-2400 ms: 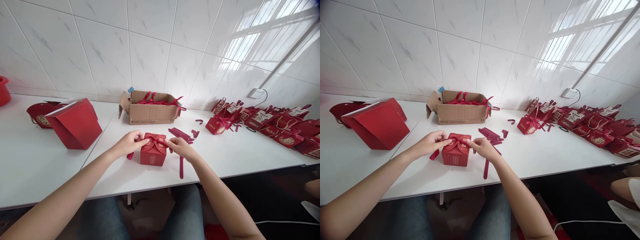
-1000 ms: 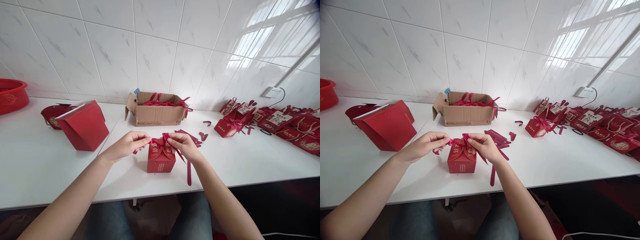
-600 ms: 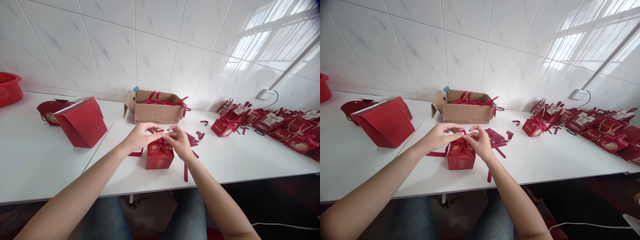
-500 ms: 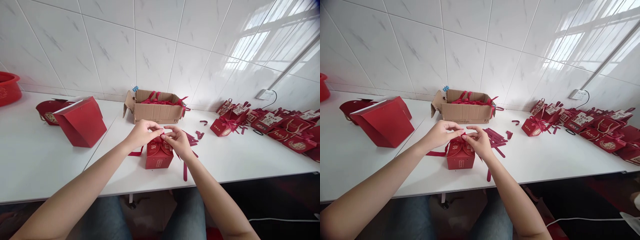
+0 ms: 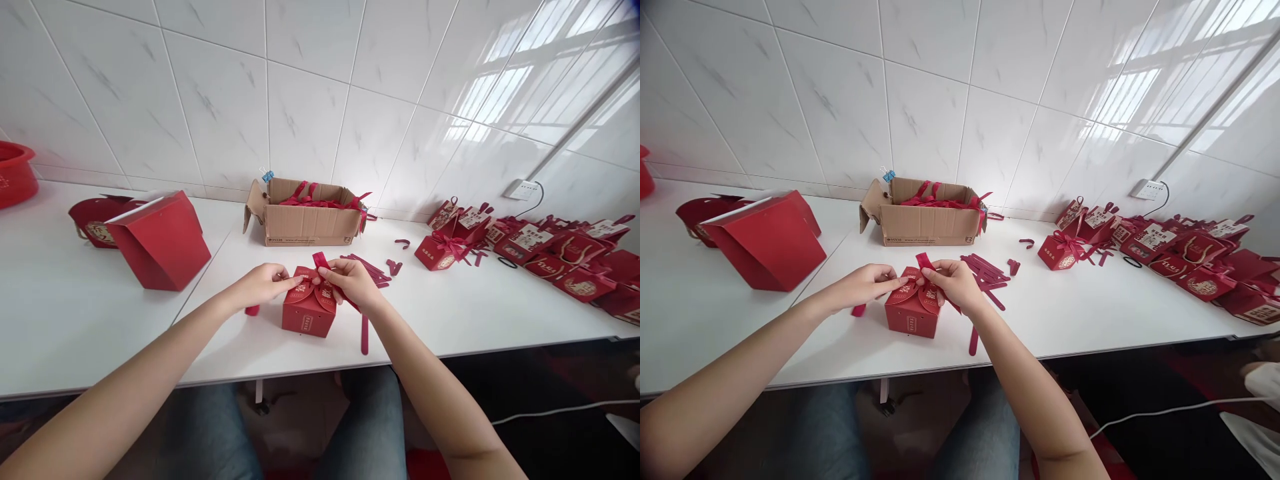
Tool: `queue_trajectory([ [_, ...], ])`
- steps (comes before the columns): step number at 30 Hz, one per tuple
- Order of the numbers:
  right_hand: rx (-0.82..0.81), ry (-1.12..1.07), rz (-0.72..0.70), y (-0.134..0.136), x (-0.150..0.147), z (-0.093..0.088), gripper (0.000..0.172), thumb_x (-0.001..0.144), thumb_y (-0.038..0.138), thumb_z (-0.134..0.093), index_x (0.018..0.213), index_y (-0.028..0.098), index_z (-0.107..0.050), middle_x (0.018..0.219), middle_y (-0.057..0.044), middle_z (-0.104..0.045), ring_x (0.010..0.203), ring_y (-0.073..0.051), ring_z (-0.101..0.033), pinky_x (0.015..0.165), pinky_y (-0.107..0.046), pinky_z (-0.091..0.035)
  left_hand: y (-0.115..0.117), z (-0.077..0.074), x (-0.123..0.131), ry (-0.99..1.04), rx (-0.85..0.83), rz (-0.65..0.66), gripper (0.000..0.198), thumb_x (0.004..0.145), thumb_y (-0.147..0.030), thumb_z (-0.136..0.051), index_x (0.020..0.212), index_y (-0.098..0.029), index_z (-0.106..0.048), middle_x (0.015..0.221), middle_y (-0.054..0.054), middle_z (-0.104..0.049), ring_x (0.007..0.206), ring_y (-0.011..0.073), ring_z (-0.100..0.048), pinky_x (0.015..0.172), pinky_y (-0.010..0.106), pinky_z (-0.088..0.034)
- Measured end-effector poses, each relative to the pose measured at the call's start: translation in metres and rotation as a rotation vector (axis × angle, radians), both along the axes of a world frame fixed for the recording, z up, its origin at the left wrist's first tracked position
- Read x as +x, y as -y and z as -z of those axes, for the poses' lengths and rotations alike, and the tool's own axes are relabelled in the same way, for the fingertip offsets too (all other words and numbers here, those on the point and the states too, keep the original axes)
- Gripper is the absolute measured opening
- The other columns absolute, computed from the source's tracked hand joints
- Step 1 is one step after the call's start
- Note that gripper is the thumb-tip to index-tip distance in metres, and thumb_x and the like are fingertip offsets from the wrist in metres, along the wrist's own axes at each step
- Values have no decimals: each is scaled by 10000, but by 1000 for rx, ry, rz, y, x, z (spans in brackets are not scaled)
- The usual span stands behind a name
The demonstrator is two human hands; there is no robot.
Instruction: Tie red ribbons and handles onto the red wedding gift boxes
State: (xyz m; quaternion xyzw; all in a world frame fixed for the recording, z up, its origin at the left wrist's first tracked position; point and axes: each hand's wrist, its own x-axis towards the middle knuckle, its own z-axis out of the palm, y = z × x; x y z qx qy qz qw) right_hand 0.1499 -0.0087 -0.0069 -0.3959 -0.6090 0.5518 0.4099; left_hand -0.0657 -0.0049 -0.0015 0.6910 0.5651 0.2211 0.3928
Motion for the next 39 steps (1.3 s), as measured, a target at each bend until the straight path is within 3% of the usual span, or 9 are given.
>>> queue_trajectory([
  [5, 46, 216, 157, 5, -10, -5, 164, 760, 298, -632, 750, 159, -718, 691, -32, -705, 385, -68, -459, 383, -226, -363, 1, -49, 2, -85, 156, 252, 302, 706, -505, -665, 692, -204, -648, 632, 4, -587, 529, 125, -469, 459, 235, -328],
  [10, 226, 344, 26, 10, -10, -13, 152, 758, 268, -612, 661, 171, -677, 616, 3, -649, 540, -111, -522, 483, -229, -384, -23, -84, 37, -261, 216, 430, 219, 732, -426, -621, 698, -211, -650, 703, 12, -625, 576, 145, -503, 536, 266, -352],
  [13, 241, 341, 28, 11, -10, -11, 294, 795, 401, -601, 618, 167, -621, 609, -2, -639, 539, -112, -517, 513, -243, -389, -41, -76, 53, -321, 355, 423, 207, 711, -409, -641, 713, -201, -641, 797, 28, -633, 668, 171, -537, 652, 291, -387],
  [16, 240, 293, 83, 9, -12, -4, 351, 831, 432, -564, 611, 163, -610, 665, -31, -684, 616, -133, -577, 594, -260, -429, -45, -57, 50, -170, 647, 103, 250, 743, -432, -626, 773, -184, -609, 876, 50, -613, 795, 200, -545, 738, 305, -393],
  [18, 225, 276, 89, 7, -13, 0, 348, 835, 427, -565, 612, 164, -607, 668, -32, -690, 630, -136, -590, 609, -260, -434, -36, -44, 39, -73, 606, -26, 342, 808, -501, -549, 709, -175, -578, 748, 35, -580, 716, 182, -525, 674, 288, -384],
  [23, 234, 275, 115, 8, -15, 3, 353, 828, 429, -577, 590, 168, -571, 682, -42, -695, 639, -145, -620, 609, -261, -451, -11, -23, 14, 75, 215, 216, 365, 758, -536, -620, 696, -176, -626, 718, 16, -622, 715, 176, -545, 657, 277, -405],
  [26, 186, 162, 165, 10, -16, 7, 258, 790, 433, -633, 765, 194, -539, 701, -26, -702, 685, -170, -671, 639, -277, -490, -8, -14, 12, 198, 233, 182, 310, 749, -484, -656, 742, -175, -640, 840, 34, -660, 819, 188, -570, 768, 302, -429],
  [29, 136, 56, 216, 11, -17, 11, 387, 740, 435, -696, 926, 244, -415, 681, 13, -705, 674, -183, -695, 628, -283, -509, -10, -7, 14, 298, 215, 158, 290, 755, -449, -658, 718, -165, -609, 887, 48, -649, 862, 197, -578, 802, 324, -445],
  [39, 145, 20, 201, 12, -17, 15, 439, 746, 400, -698, 963, 263, -341, 683, 34, -709, 657, -168, -696, 634, -274, -520, -12, 8, 15, 475, 180, 281, 277, 750, -346, -684, 933, -189, -549, 975, 64, -656, 915, 199, -633, 760, 305, -511],
])
